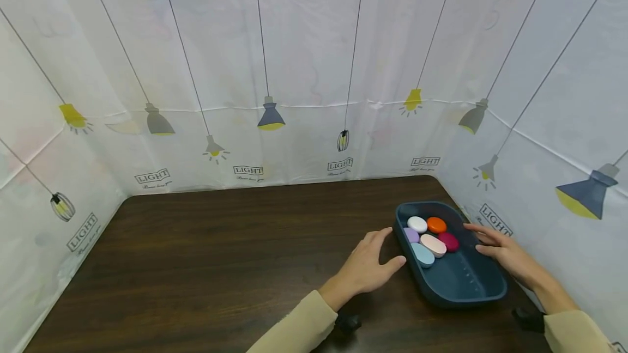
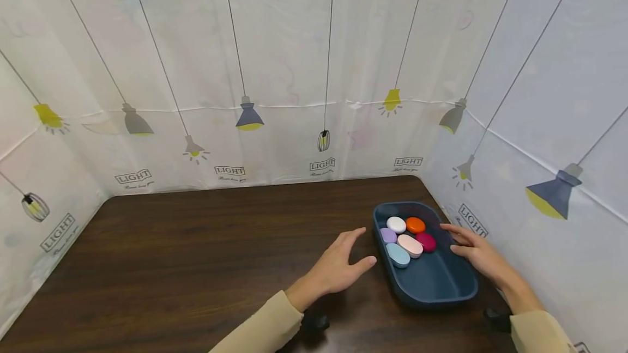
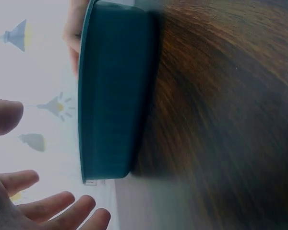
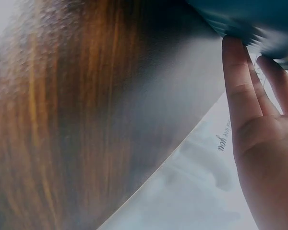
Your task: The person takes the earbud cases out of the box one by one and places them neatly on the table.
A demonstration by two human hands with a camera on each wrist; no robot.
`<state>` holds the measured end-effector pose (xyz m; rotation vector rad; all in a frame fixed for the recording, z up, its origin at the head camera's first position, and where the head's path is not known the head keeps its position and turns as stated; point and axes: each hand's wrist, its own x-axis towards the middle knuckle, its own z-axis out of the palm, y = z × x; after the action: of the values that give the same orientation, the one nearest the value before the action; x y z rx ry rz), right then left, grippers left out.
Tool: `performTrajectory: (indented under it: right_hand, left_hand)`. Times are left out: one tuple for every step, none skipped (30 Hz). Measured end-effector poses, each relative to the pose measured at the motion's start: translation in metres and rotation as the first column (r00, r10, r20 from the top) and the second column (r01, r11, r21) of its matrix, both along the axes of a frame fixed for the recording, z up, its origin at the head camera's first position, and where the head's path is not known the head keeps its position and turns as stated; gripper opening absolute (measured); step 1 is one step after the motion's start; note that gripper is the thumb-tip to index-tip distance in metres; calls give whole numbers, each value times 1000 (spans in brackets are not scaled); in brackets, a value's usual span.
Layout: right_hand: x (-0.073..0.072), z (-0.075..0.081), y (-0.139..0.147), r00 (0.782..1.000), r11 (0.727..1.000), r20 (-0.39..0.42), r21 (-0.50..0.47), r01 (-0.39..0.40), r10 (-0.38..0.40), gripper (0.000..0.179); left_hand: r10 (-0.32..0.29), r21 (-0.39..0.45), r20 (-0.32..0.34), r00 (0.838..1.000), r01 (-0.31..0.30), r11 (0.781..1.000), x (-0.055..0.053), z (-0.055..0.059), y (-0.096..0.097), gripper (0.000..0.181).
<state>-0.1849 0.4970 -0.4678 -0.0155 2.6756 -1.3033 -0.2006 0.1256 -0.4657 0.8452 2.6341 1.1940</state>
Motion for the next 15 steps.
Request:
performTrajectory:
  right_hand:
    - [-1, 0, 0, 1000, 1000, 4, -6, -1, 1, 58]
    - [-1, 1, 0, 1000, 1000, 8, -6, 0, 0, 58]
    - [-2, 2, -1, 1000, 1000, 9, -8, -3, 3, 58]
    - [-2, 2, -1, 1000, 1000, 10, -10, -5, 5, 58]
    - [-3, 3, -2, 1000, 1000, 14, -13, -3, 3, 58]
    - [-3, 3, -2, 1000, 1000, 17, -14, -2, 2, 58]
    - [-4, 3, -3, 1000, 1000, 18, -14, -3, 3, 58]
    - [-4, 3, -3, 1000, 1000, 18, -17, -7, 8, 58]
    - [-5, 3, -4, 1000, 1000, 19, -22, -8, 9, 58]
    - [-6, 3, -4, 1000, 1000, 21, -28, -8, 9, 58]
    - [-6, 3, -5, 1000, 999, 24, -32, -5, 6, 58]
    - [-7, 2, -5, 1000, 999, 26, -38, -5, 6, 58]
    - [-7, 2, -5, 1000, 999, 25, -43, -8, 10, 58]
    - [-8, 2, -5, 1000, 999, 25, -45, -9, 10, 58]
    - [-9, 2, -6, 1000, 999, 23, -46, -9, 10, 57]
  left_hand:
    - [3, 8, 4, 1000, -3, 1000, 0, -1, 2, 70]
    - [5, 15, 10, 1000, -5, 1000, 0, -2, 4, 70]
    - [7, 21, 15, 1000, -7, 1000, 0, -2, 6, 69]
    - [8, 25, 19, 1000, -9, 1000, 0, -3, 8, 69]
    - [11, 26, 25, 1000, -12, 1000, 0, -3, 10, 69]
    - [14, 28, 32, 999, -14, 1000, 0, -4, 12, 70]
    - [16, 28, 37, 999, -17, 999, 1, -4, 14, 70]
    - [19, 30, 41, 999, -20, 999, 1, -5, 16, 71]
    - [24, 33, 47, 999, -25, 999, 1, -5, 18, 71]
    - [28, 36, 53, 998, -30, 999, 1, -6, 20, 71]
    - [32, 41, 58, 998, -35, 999, 1, -6, 22, 72]
    - [34, 49, 66, 997, -37, 998, 1, -7, 24, 71]
    - [35, 57, 72, 997, -39, 998, 1, -8, 26, 71]
    - [36, 64, 78, 996, -41, 997, 1, -8, 28, 71]
    - [38, 69, 84, 996, -44, 997, 1, -9, 30, 70]
